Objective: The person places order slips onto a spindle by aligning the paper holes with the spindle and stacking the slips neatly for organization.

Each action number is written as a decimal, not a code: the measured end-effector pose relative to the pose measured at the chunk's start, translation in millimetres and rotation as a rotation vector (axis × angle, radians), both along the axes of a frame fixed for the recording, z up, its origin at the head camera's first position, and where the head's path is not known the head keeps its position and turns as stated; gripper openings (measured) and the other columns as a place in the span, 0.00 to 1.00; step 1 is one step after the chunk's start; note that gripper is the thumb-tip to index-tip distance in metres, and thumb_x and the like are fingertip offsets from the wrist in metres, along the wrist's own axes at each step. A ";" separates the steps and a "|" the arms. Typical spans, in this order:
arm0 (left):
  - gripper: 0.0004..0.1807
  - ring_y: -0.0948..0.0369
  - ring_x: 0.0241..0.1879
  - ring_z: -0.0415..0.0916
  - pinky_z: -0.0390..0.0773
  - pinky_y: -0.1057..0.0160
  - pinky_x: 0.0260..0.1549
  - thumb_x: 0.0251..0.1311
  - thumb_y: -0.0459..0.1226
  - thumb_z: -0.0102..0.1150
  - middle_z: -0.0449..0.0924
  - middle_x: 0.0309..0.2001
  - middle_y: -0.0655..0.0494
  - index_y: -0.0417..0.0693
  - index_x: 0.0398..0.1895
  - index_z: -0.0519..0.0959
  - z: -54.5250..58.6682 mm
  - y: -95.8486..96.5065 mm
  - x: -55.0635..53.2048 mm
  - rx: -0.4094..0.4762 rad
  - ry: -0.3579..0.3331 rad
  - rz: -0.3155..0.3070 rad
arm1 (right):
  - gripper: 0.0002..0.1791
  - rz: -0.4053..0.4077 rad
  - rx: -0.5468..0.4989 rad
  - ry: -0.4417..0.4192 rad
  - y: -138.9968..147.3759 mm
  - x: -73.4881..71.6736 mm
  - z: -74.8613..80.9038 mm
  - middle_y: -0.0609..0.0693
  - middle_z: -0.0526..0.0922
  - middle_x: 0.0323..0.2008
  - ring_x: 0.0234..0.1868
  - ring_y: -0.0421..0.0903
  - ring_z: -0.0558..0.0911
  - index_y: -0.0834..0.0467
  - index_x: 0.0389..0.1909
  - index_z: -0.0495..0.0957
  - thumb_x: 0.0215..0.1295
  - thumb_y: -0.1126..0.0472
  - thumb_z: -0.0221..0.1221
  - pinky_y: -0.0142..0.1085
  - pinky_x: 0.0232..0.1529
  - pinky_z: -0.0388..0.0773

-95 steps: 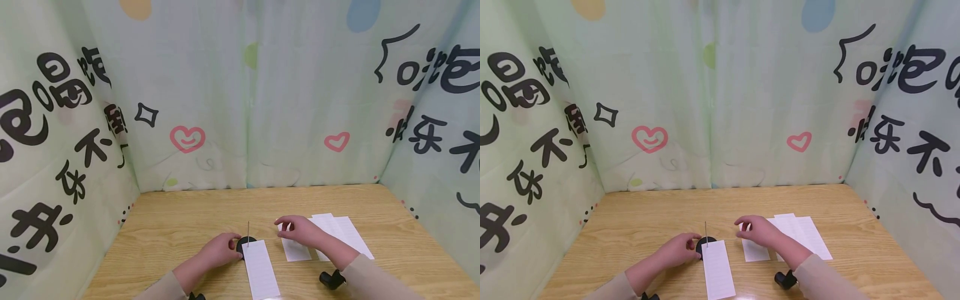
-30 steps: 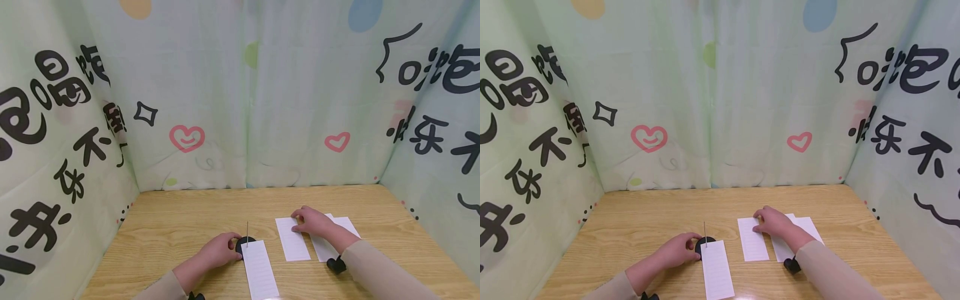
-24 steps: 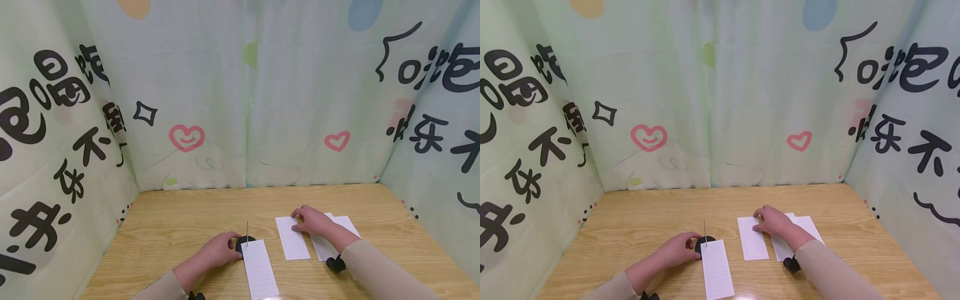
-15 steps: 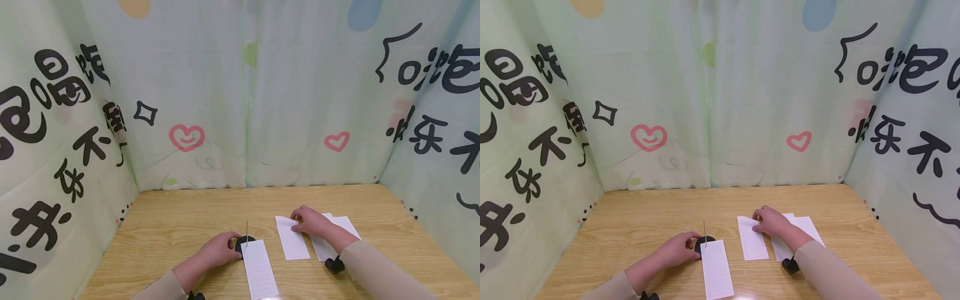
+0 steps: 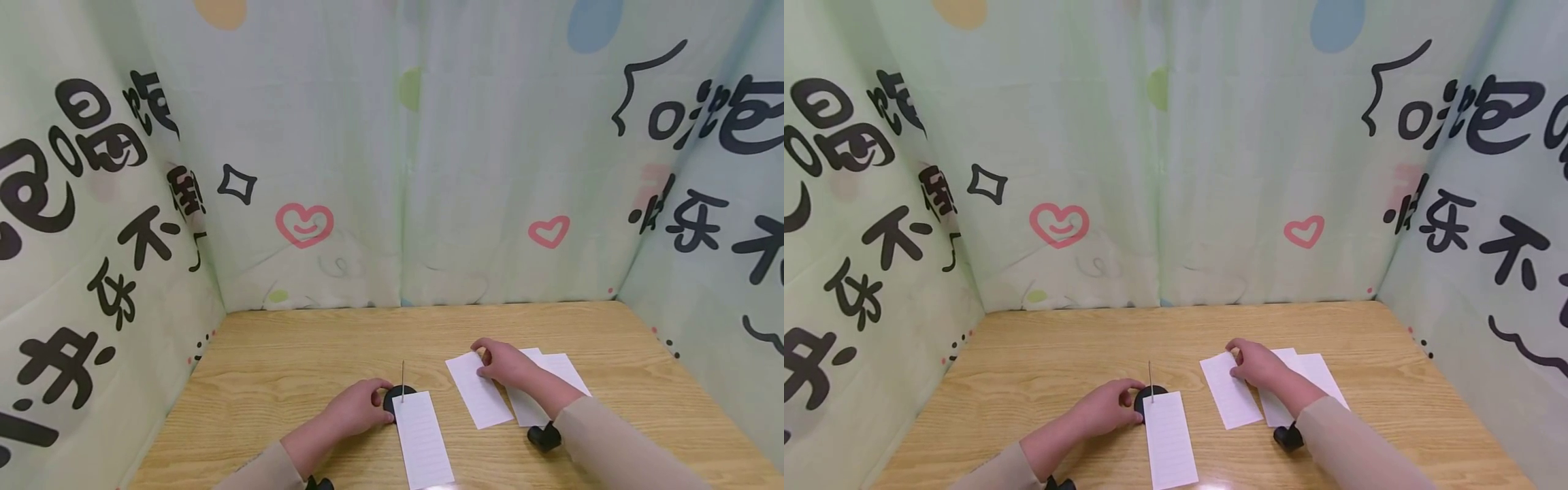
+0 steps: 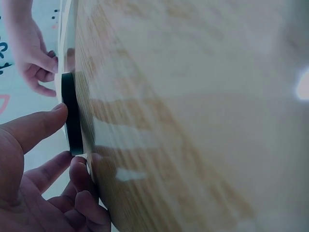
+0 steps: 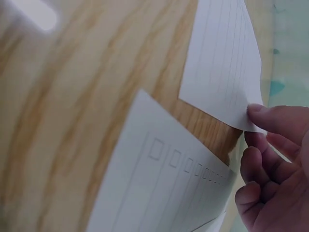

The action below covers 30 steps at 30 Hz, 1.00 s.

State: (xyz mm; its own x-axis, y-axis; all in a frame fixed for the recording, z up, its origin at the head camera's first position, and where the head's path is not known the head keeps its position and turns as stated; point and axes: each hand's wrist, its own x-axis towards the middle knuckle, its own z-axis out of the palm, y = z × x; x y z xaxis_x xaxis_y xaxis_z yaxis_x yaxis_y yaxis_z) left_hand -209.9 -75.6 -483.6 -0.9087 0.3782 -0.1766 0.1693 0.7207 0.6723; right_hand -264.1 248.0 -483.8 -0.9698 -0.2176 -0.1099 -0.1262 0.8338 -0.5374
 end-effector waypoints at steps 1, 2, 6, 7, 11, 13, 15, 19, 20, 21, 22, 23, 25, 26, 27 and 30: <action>0.26 0.58 0.29 0.68 0.66 0.60 0.28 0.54 0.40 0.73 0.71 0.31 0.56 0.49 0.58 0.78 -0.1 0.0 -0.1 0.000 0.001 0.000 | 0.24 -0.010 -0.014 -0.005 0.2 0.1 0.2 0.49 0.73 0.30 0.28 0.45 0.72 0.62 0.57 0.74 0.60 0.67 0.66 0.37 0.31 0.70; 0.26 0.58 0.28 0.68 0.66 0.60 0.27 0.54 0.40 0.73 0.72 0.31 0.56 0.49 0.57 0.78 -0.3 0.0 0.0 -0.001 0.001 0.000 | 0.24 -0.018 -0.028 -0.005 0.7 0.0 0.1 0.49 0.74 0.31 0.29 0.45 0.72 0.62 0.58 0.73 0.61 0.67 0.66 0.37 0.31 0.70; 0.27 0.58 0.29 0.68 0.66 0.60 0.28 0.54 0.40 0.73 0.72 0.31 0.56 0.50 0.58 0.78 -0.8 0.3 0.1 -0.004 0.001 0.001 | 0.23 -0.019 -0.078 0.022 3.5 0.8 0.6 0.49 0.75 0.32 0.30 0.45 0.73 0.63 0.59 0.73 0.63 0.68 0.63 0.37 0.32 0.71; 0.27 0.58 0.29 0.68 0.66 0.60 0.28 0.54 0.40 0.73 0.72 0.31 0.56 0.50 0.58 0.78 -0.9 0.3 0.0 -0.005 0.001 0.001 | 0.22 -0.027 -0.087 0.030 4.4 0.9 0.7 0.49 0.75 0.32 0.30 0.45 0.73 0.62 0.59 0.73 0.63 0.68 0.63 0.37 0.32 0.71; 0.27 0.58 0.29 0.68 0.66 0.60 0.28 0.54 0.41 0.73 0.72 0.32 0.56 0.50 0.58 0.78 -1.0 0.3 -0.1 -0.007 -0.003 0.002 | 0.20 -0.029 -0.107 0.057 7.8 2.1 0.9 0.49 0.76 0.33 0.32 0.45 0.73 0.60 0.59 0.74 0.66 0.68 0.60 0.38 0.32 0.71; 0.27 0.58 0.29 0.68 0.66 0.60 0.28 0.54 0.41 0.73 0.72 0.32 0.56 0.50 0.58 0.78 -1.0 0.3 -0.2 -0.006 -0.005 0.004 | 0.20 -0.047 -0.122 0.055 9.2 2.6 1.2 0.50 0.76 0.34 0.33 0.46 0.73 0.58 0.59 0.74 0.67 0.68 0.60 0.37 0.32 0.71; 0.27 0.58 0.29 0.68 0.66 0.60 0.28 0.54 0.41 0.73 0.72 0.32 0.56 0.50 0.58 0.78 -1.3 0.2 -0.2 -0.005 -0.006 0.005 | 0.20 -0.051 -0.137 0.060 10.6 3.2 1.9 0.50 0.77 0.35 0.33 0.46 0.73 0.58 0.60 0.74 0.68 0.67 0.59 0.37 0.32 0.72; 0.27 0.58 0.28 0.68 0.65 0.60 0.27 0.54 0.41 0.73 0.72 0.31 0.56 0.51 0.58 0.77 -1.8 0.2 -0.3 -0.005 -0.006 0.007 | 0.20 -0.059 -0.172 0.083 12.7 5.4 4.5 0.51 0.77 0.36 0.34 0.46 0.74 0.58 0.61 0.74 0.69 0.67 0.58 0.38 0.33 0.72; 0.27 0.58 0.28 0.68 0.65 0.60 0.27 0.54 0.41 0.73 0.72 0.31 0.56 0.51 0.58 0.77 -2.0 0.3 -0.4 -0.005 -0.005 0.007 | 0.20 -0.060 -0.180 0.089 13.1 6.0 5.2 0.51 0.78 0.36 0.34 0.46 0.74 0.58 0.61 0.74 0.69 0.67 0.58 0.38 0.33 0.72; 0.27 0.58 0.28 0.68 0.65 0.60 0.26 0.54 0.41 0.73 0.72 0.31 0.56 0.51 0.58 0.78 -2.2 0.3 -0.6 -0.006 -0.003 0.007 | 0.20 -0.065 -0.190 0.091 13.5 6.8 5.8 0.51 0.78 0.36 0.34 0.46 0.74 0.58 0.61 0.74 0.69 0.67 0.58 0.38 0.33 0.72; 0.27 0.58 0.28 0.68 0.65 0.61 0.26 0.54 0.41 0.73 0.72 0.31 0.56 0.51 0.58 0.78 -2.3 0.4 -0.6 -0.007 -0.004 0.008 | 0.20 -0.065 -0.199 0.092 13.9 7.6 6.5 0.51 0.78 0.36 0.33 0.46 0.74 0.58 0.61 0.74 0.69 0.67 0.58 0.38 0.33 0.72; 0.27 0.58 0.28 0.68 0.65 0.61 0.26 0.54 0.41 0.73 0.72 0.31 0.56 0.51 0.58 0.78 -2.2 0.4 -0.6 -0.009 -0.003 0.009 | 0.20 -0.070 -0.208 0.090 14.3 8.2 7.0 0.51 0.78 0.36 0.33 0.46 0.74 0.58 0.61 0.73 0.69 0.67 0.58 0.38 0.33 0.72; 0.27 0.58 0.28 0.68 0.65 0.61 0.27 0.54 0.41 0.73 0.72 0.31 0.56 0.52 0.58 0.78 -2.2 0.5 -0.7 -0.014 -0.003 0.010 | 0.21 -0.079 -0.229 0.083 14.9 9.6 7.7 0.51 0.77 0.36 0.32 0.46 0.75 0.58 0.62 0.73 0.69 0.67 0.58 0.38 0.32 0.73; 0.27 0.58 0.28 0.68 0.66 0.60 0.27 0.54 0.41 0.73 0.72 0.31 0.56 0.52 0.58 0.78 -2.4 0.5 -0.7 -0.016 -0.005 0.010 | 0.21 -0.081 -0.241 0.078 15.2 10.1 7.9 0.52 0.77 0.36 0.31 0.46 0.75 0.59 0.62 0.73 0.69 0.67 0.58 0.37 0.31 0.73; 0.27 0.58 0.29 0.68 0.66 0.60 0.27 0.54 0.41 0.73 0.72 0.31 0.57 0.52 0.58 0.78 -2.3 0.6 -0.6 -0.016 -0.006 0.012 | 0.21 -0.083 -0.255 0.073 15.7 10.5 7.9 0.52 0.77 0.36 0.31 0.46 0.75 0.59 0.62 0.72 0.69 0.67 0.57 0.37 0.31 0.74; 0.27 0.58 0.28 0.68 0.66 0.60 0.28 0.54 0.41 0.73 0.72 0.31 0.57 0.51 0.58 0.78 -2.4 0.5 -0.2 -0.010 -0.001 0.007 | 0.22 -0.086 -0.295 0.066 16.9 11.7 8.4 0.53 0.77 0.37 0.30 0.47 0.76 0.60 0.64 0.71 0.70 0.68 0.57 0.36 0.30 0.74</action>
State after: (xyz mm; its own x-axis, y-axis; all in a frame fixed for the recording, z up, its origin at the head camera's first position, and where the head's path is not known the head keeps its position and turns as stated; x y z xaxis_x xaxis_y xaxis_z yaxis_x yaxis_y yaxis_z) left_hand -210.1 -75.1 -486.0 -0.9113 0.3698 -0.1809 0.1635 0.7283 0.6654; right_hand -252.4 264.9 -475.4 -0.9891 -0.1471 0.0094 -0.1041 0.6523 -0.7508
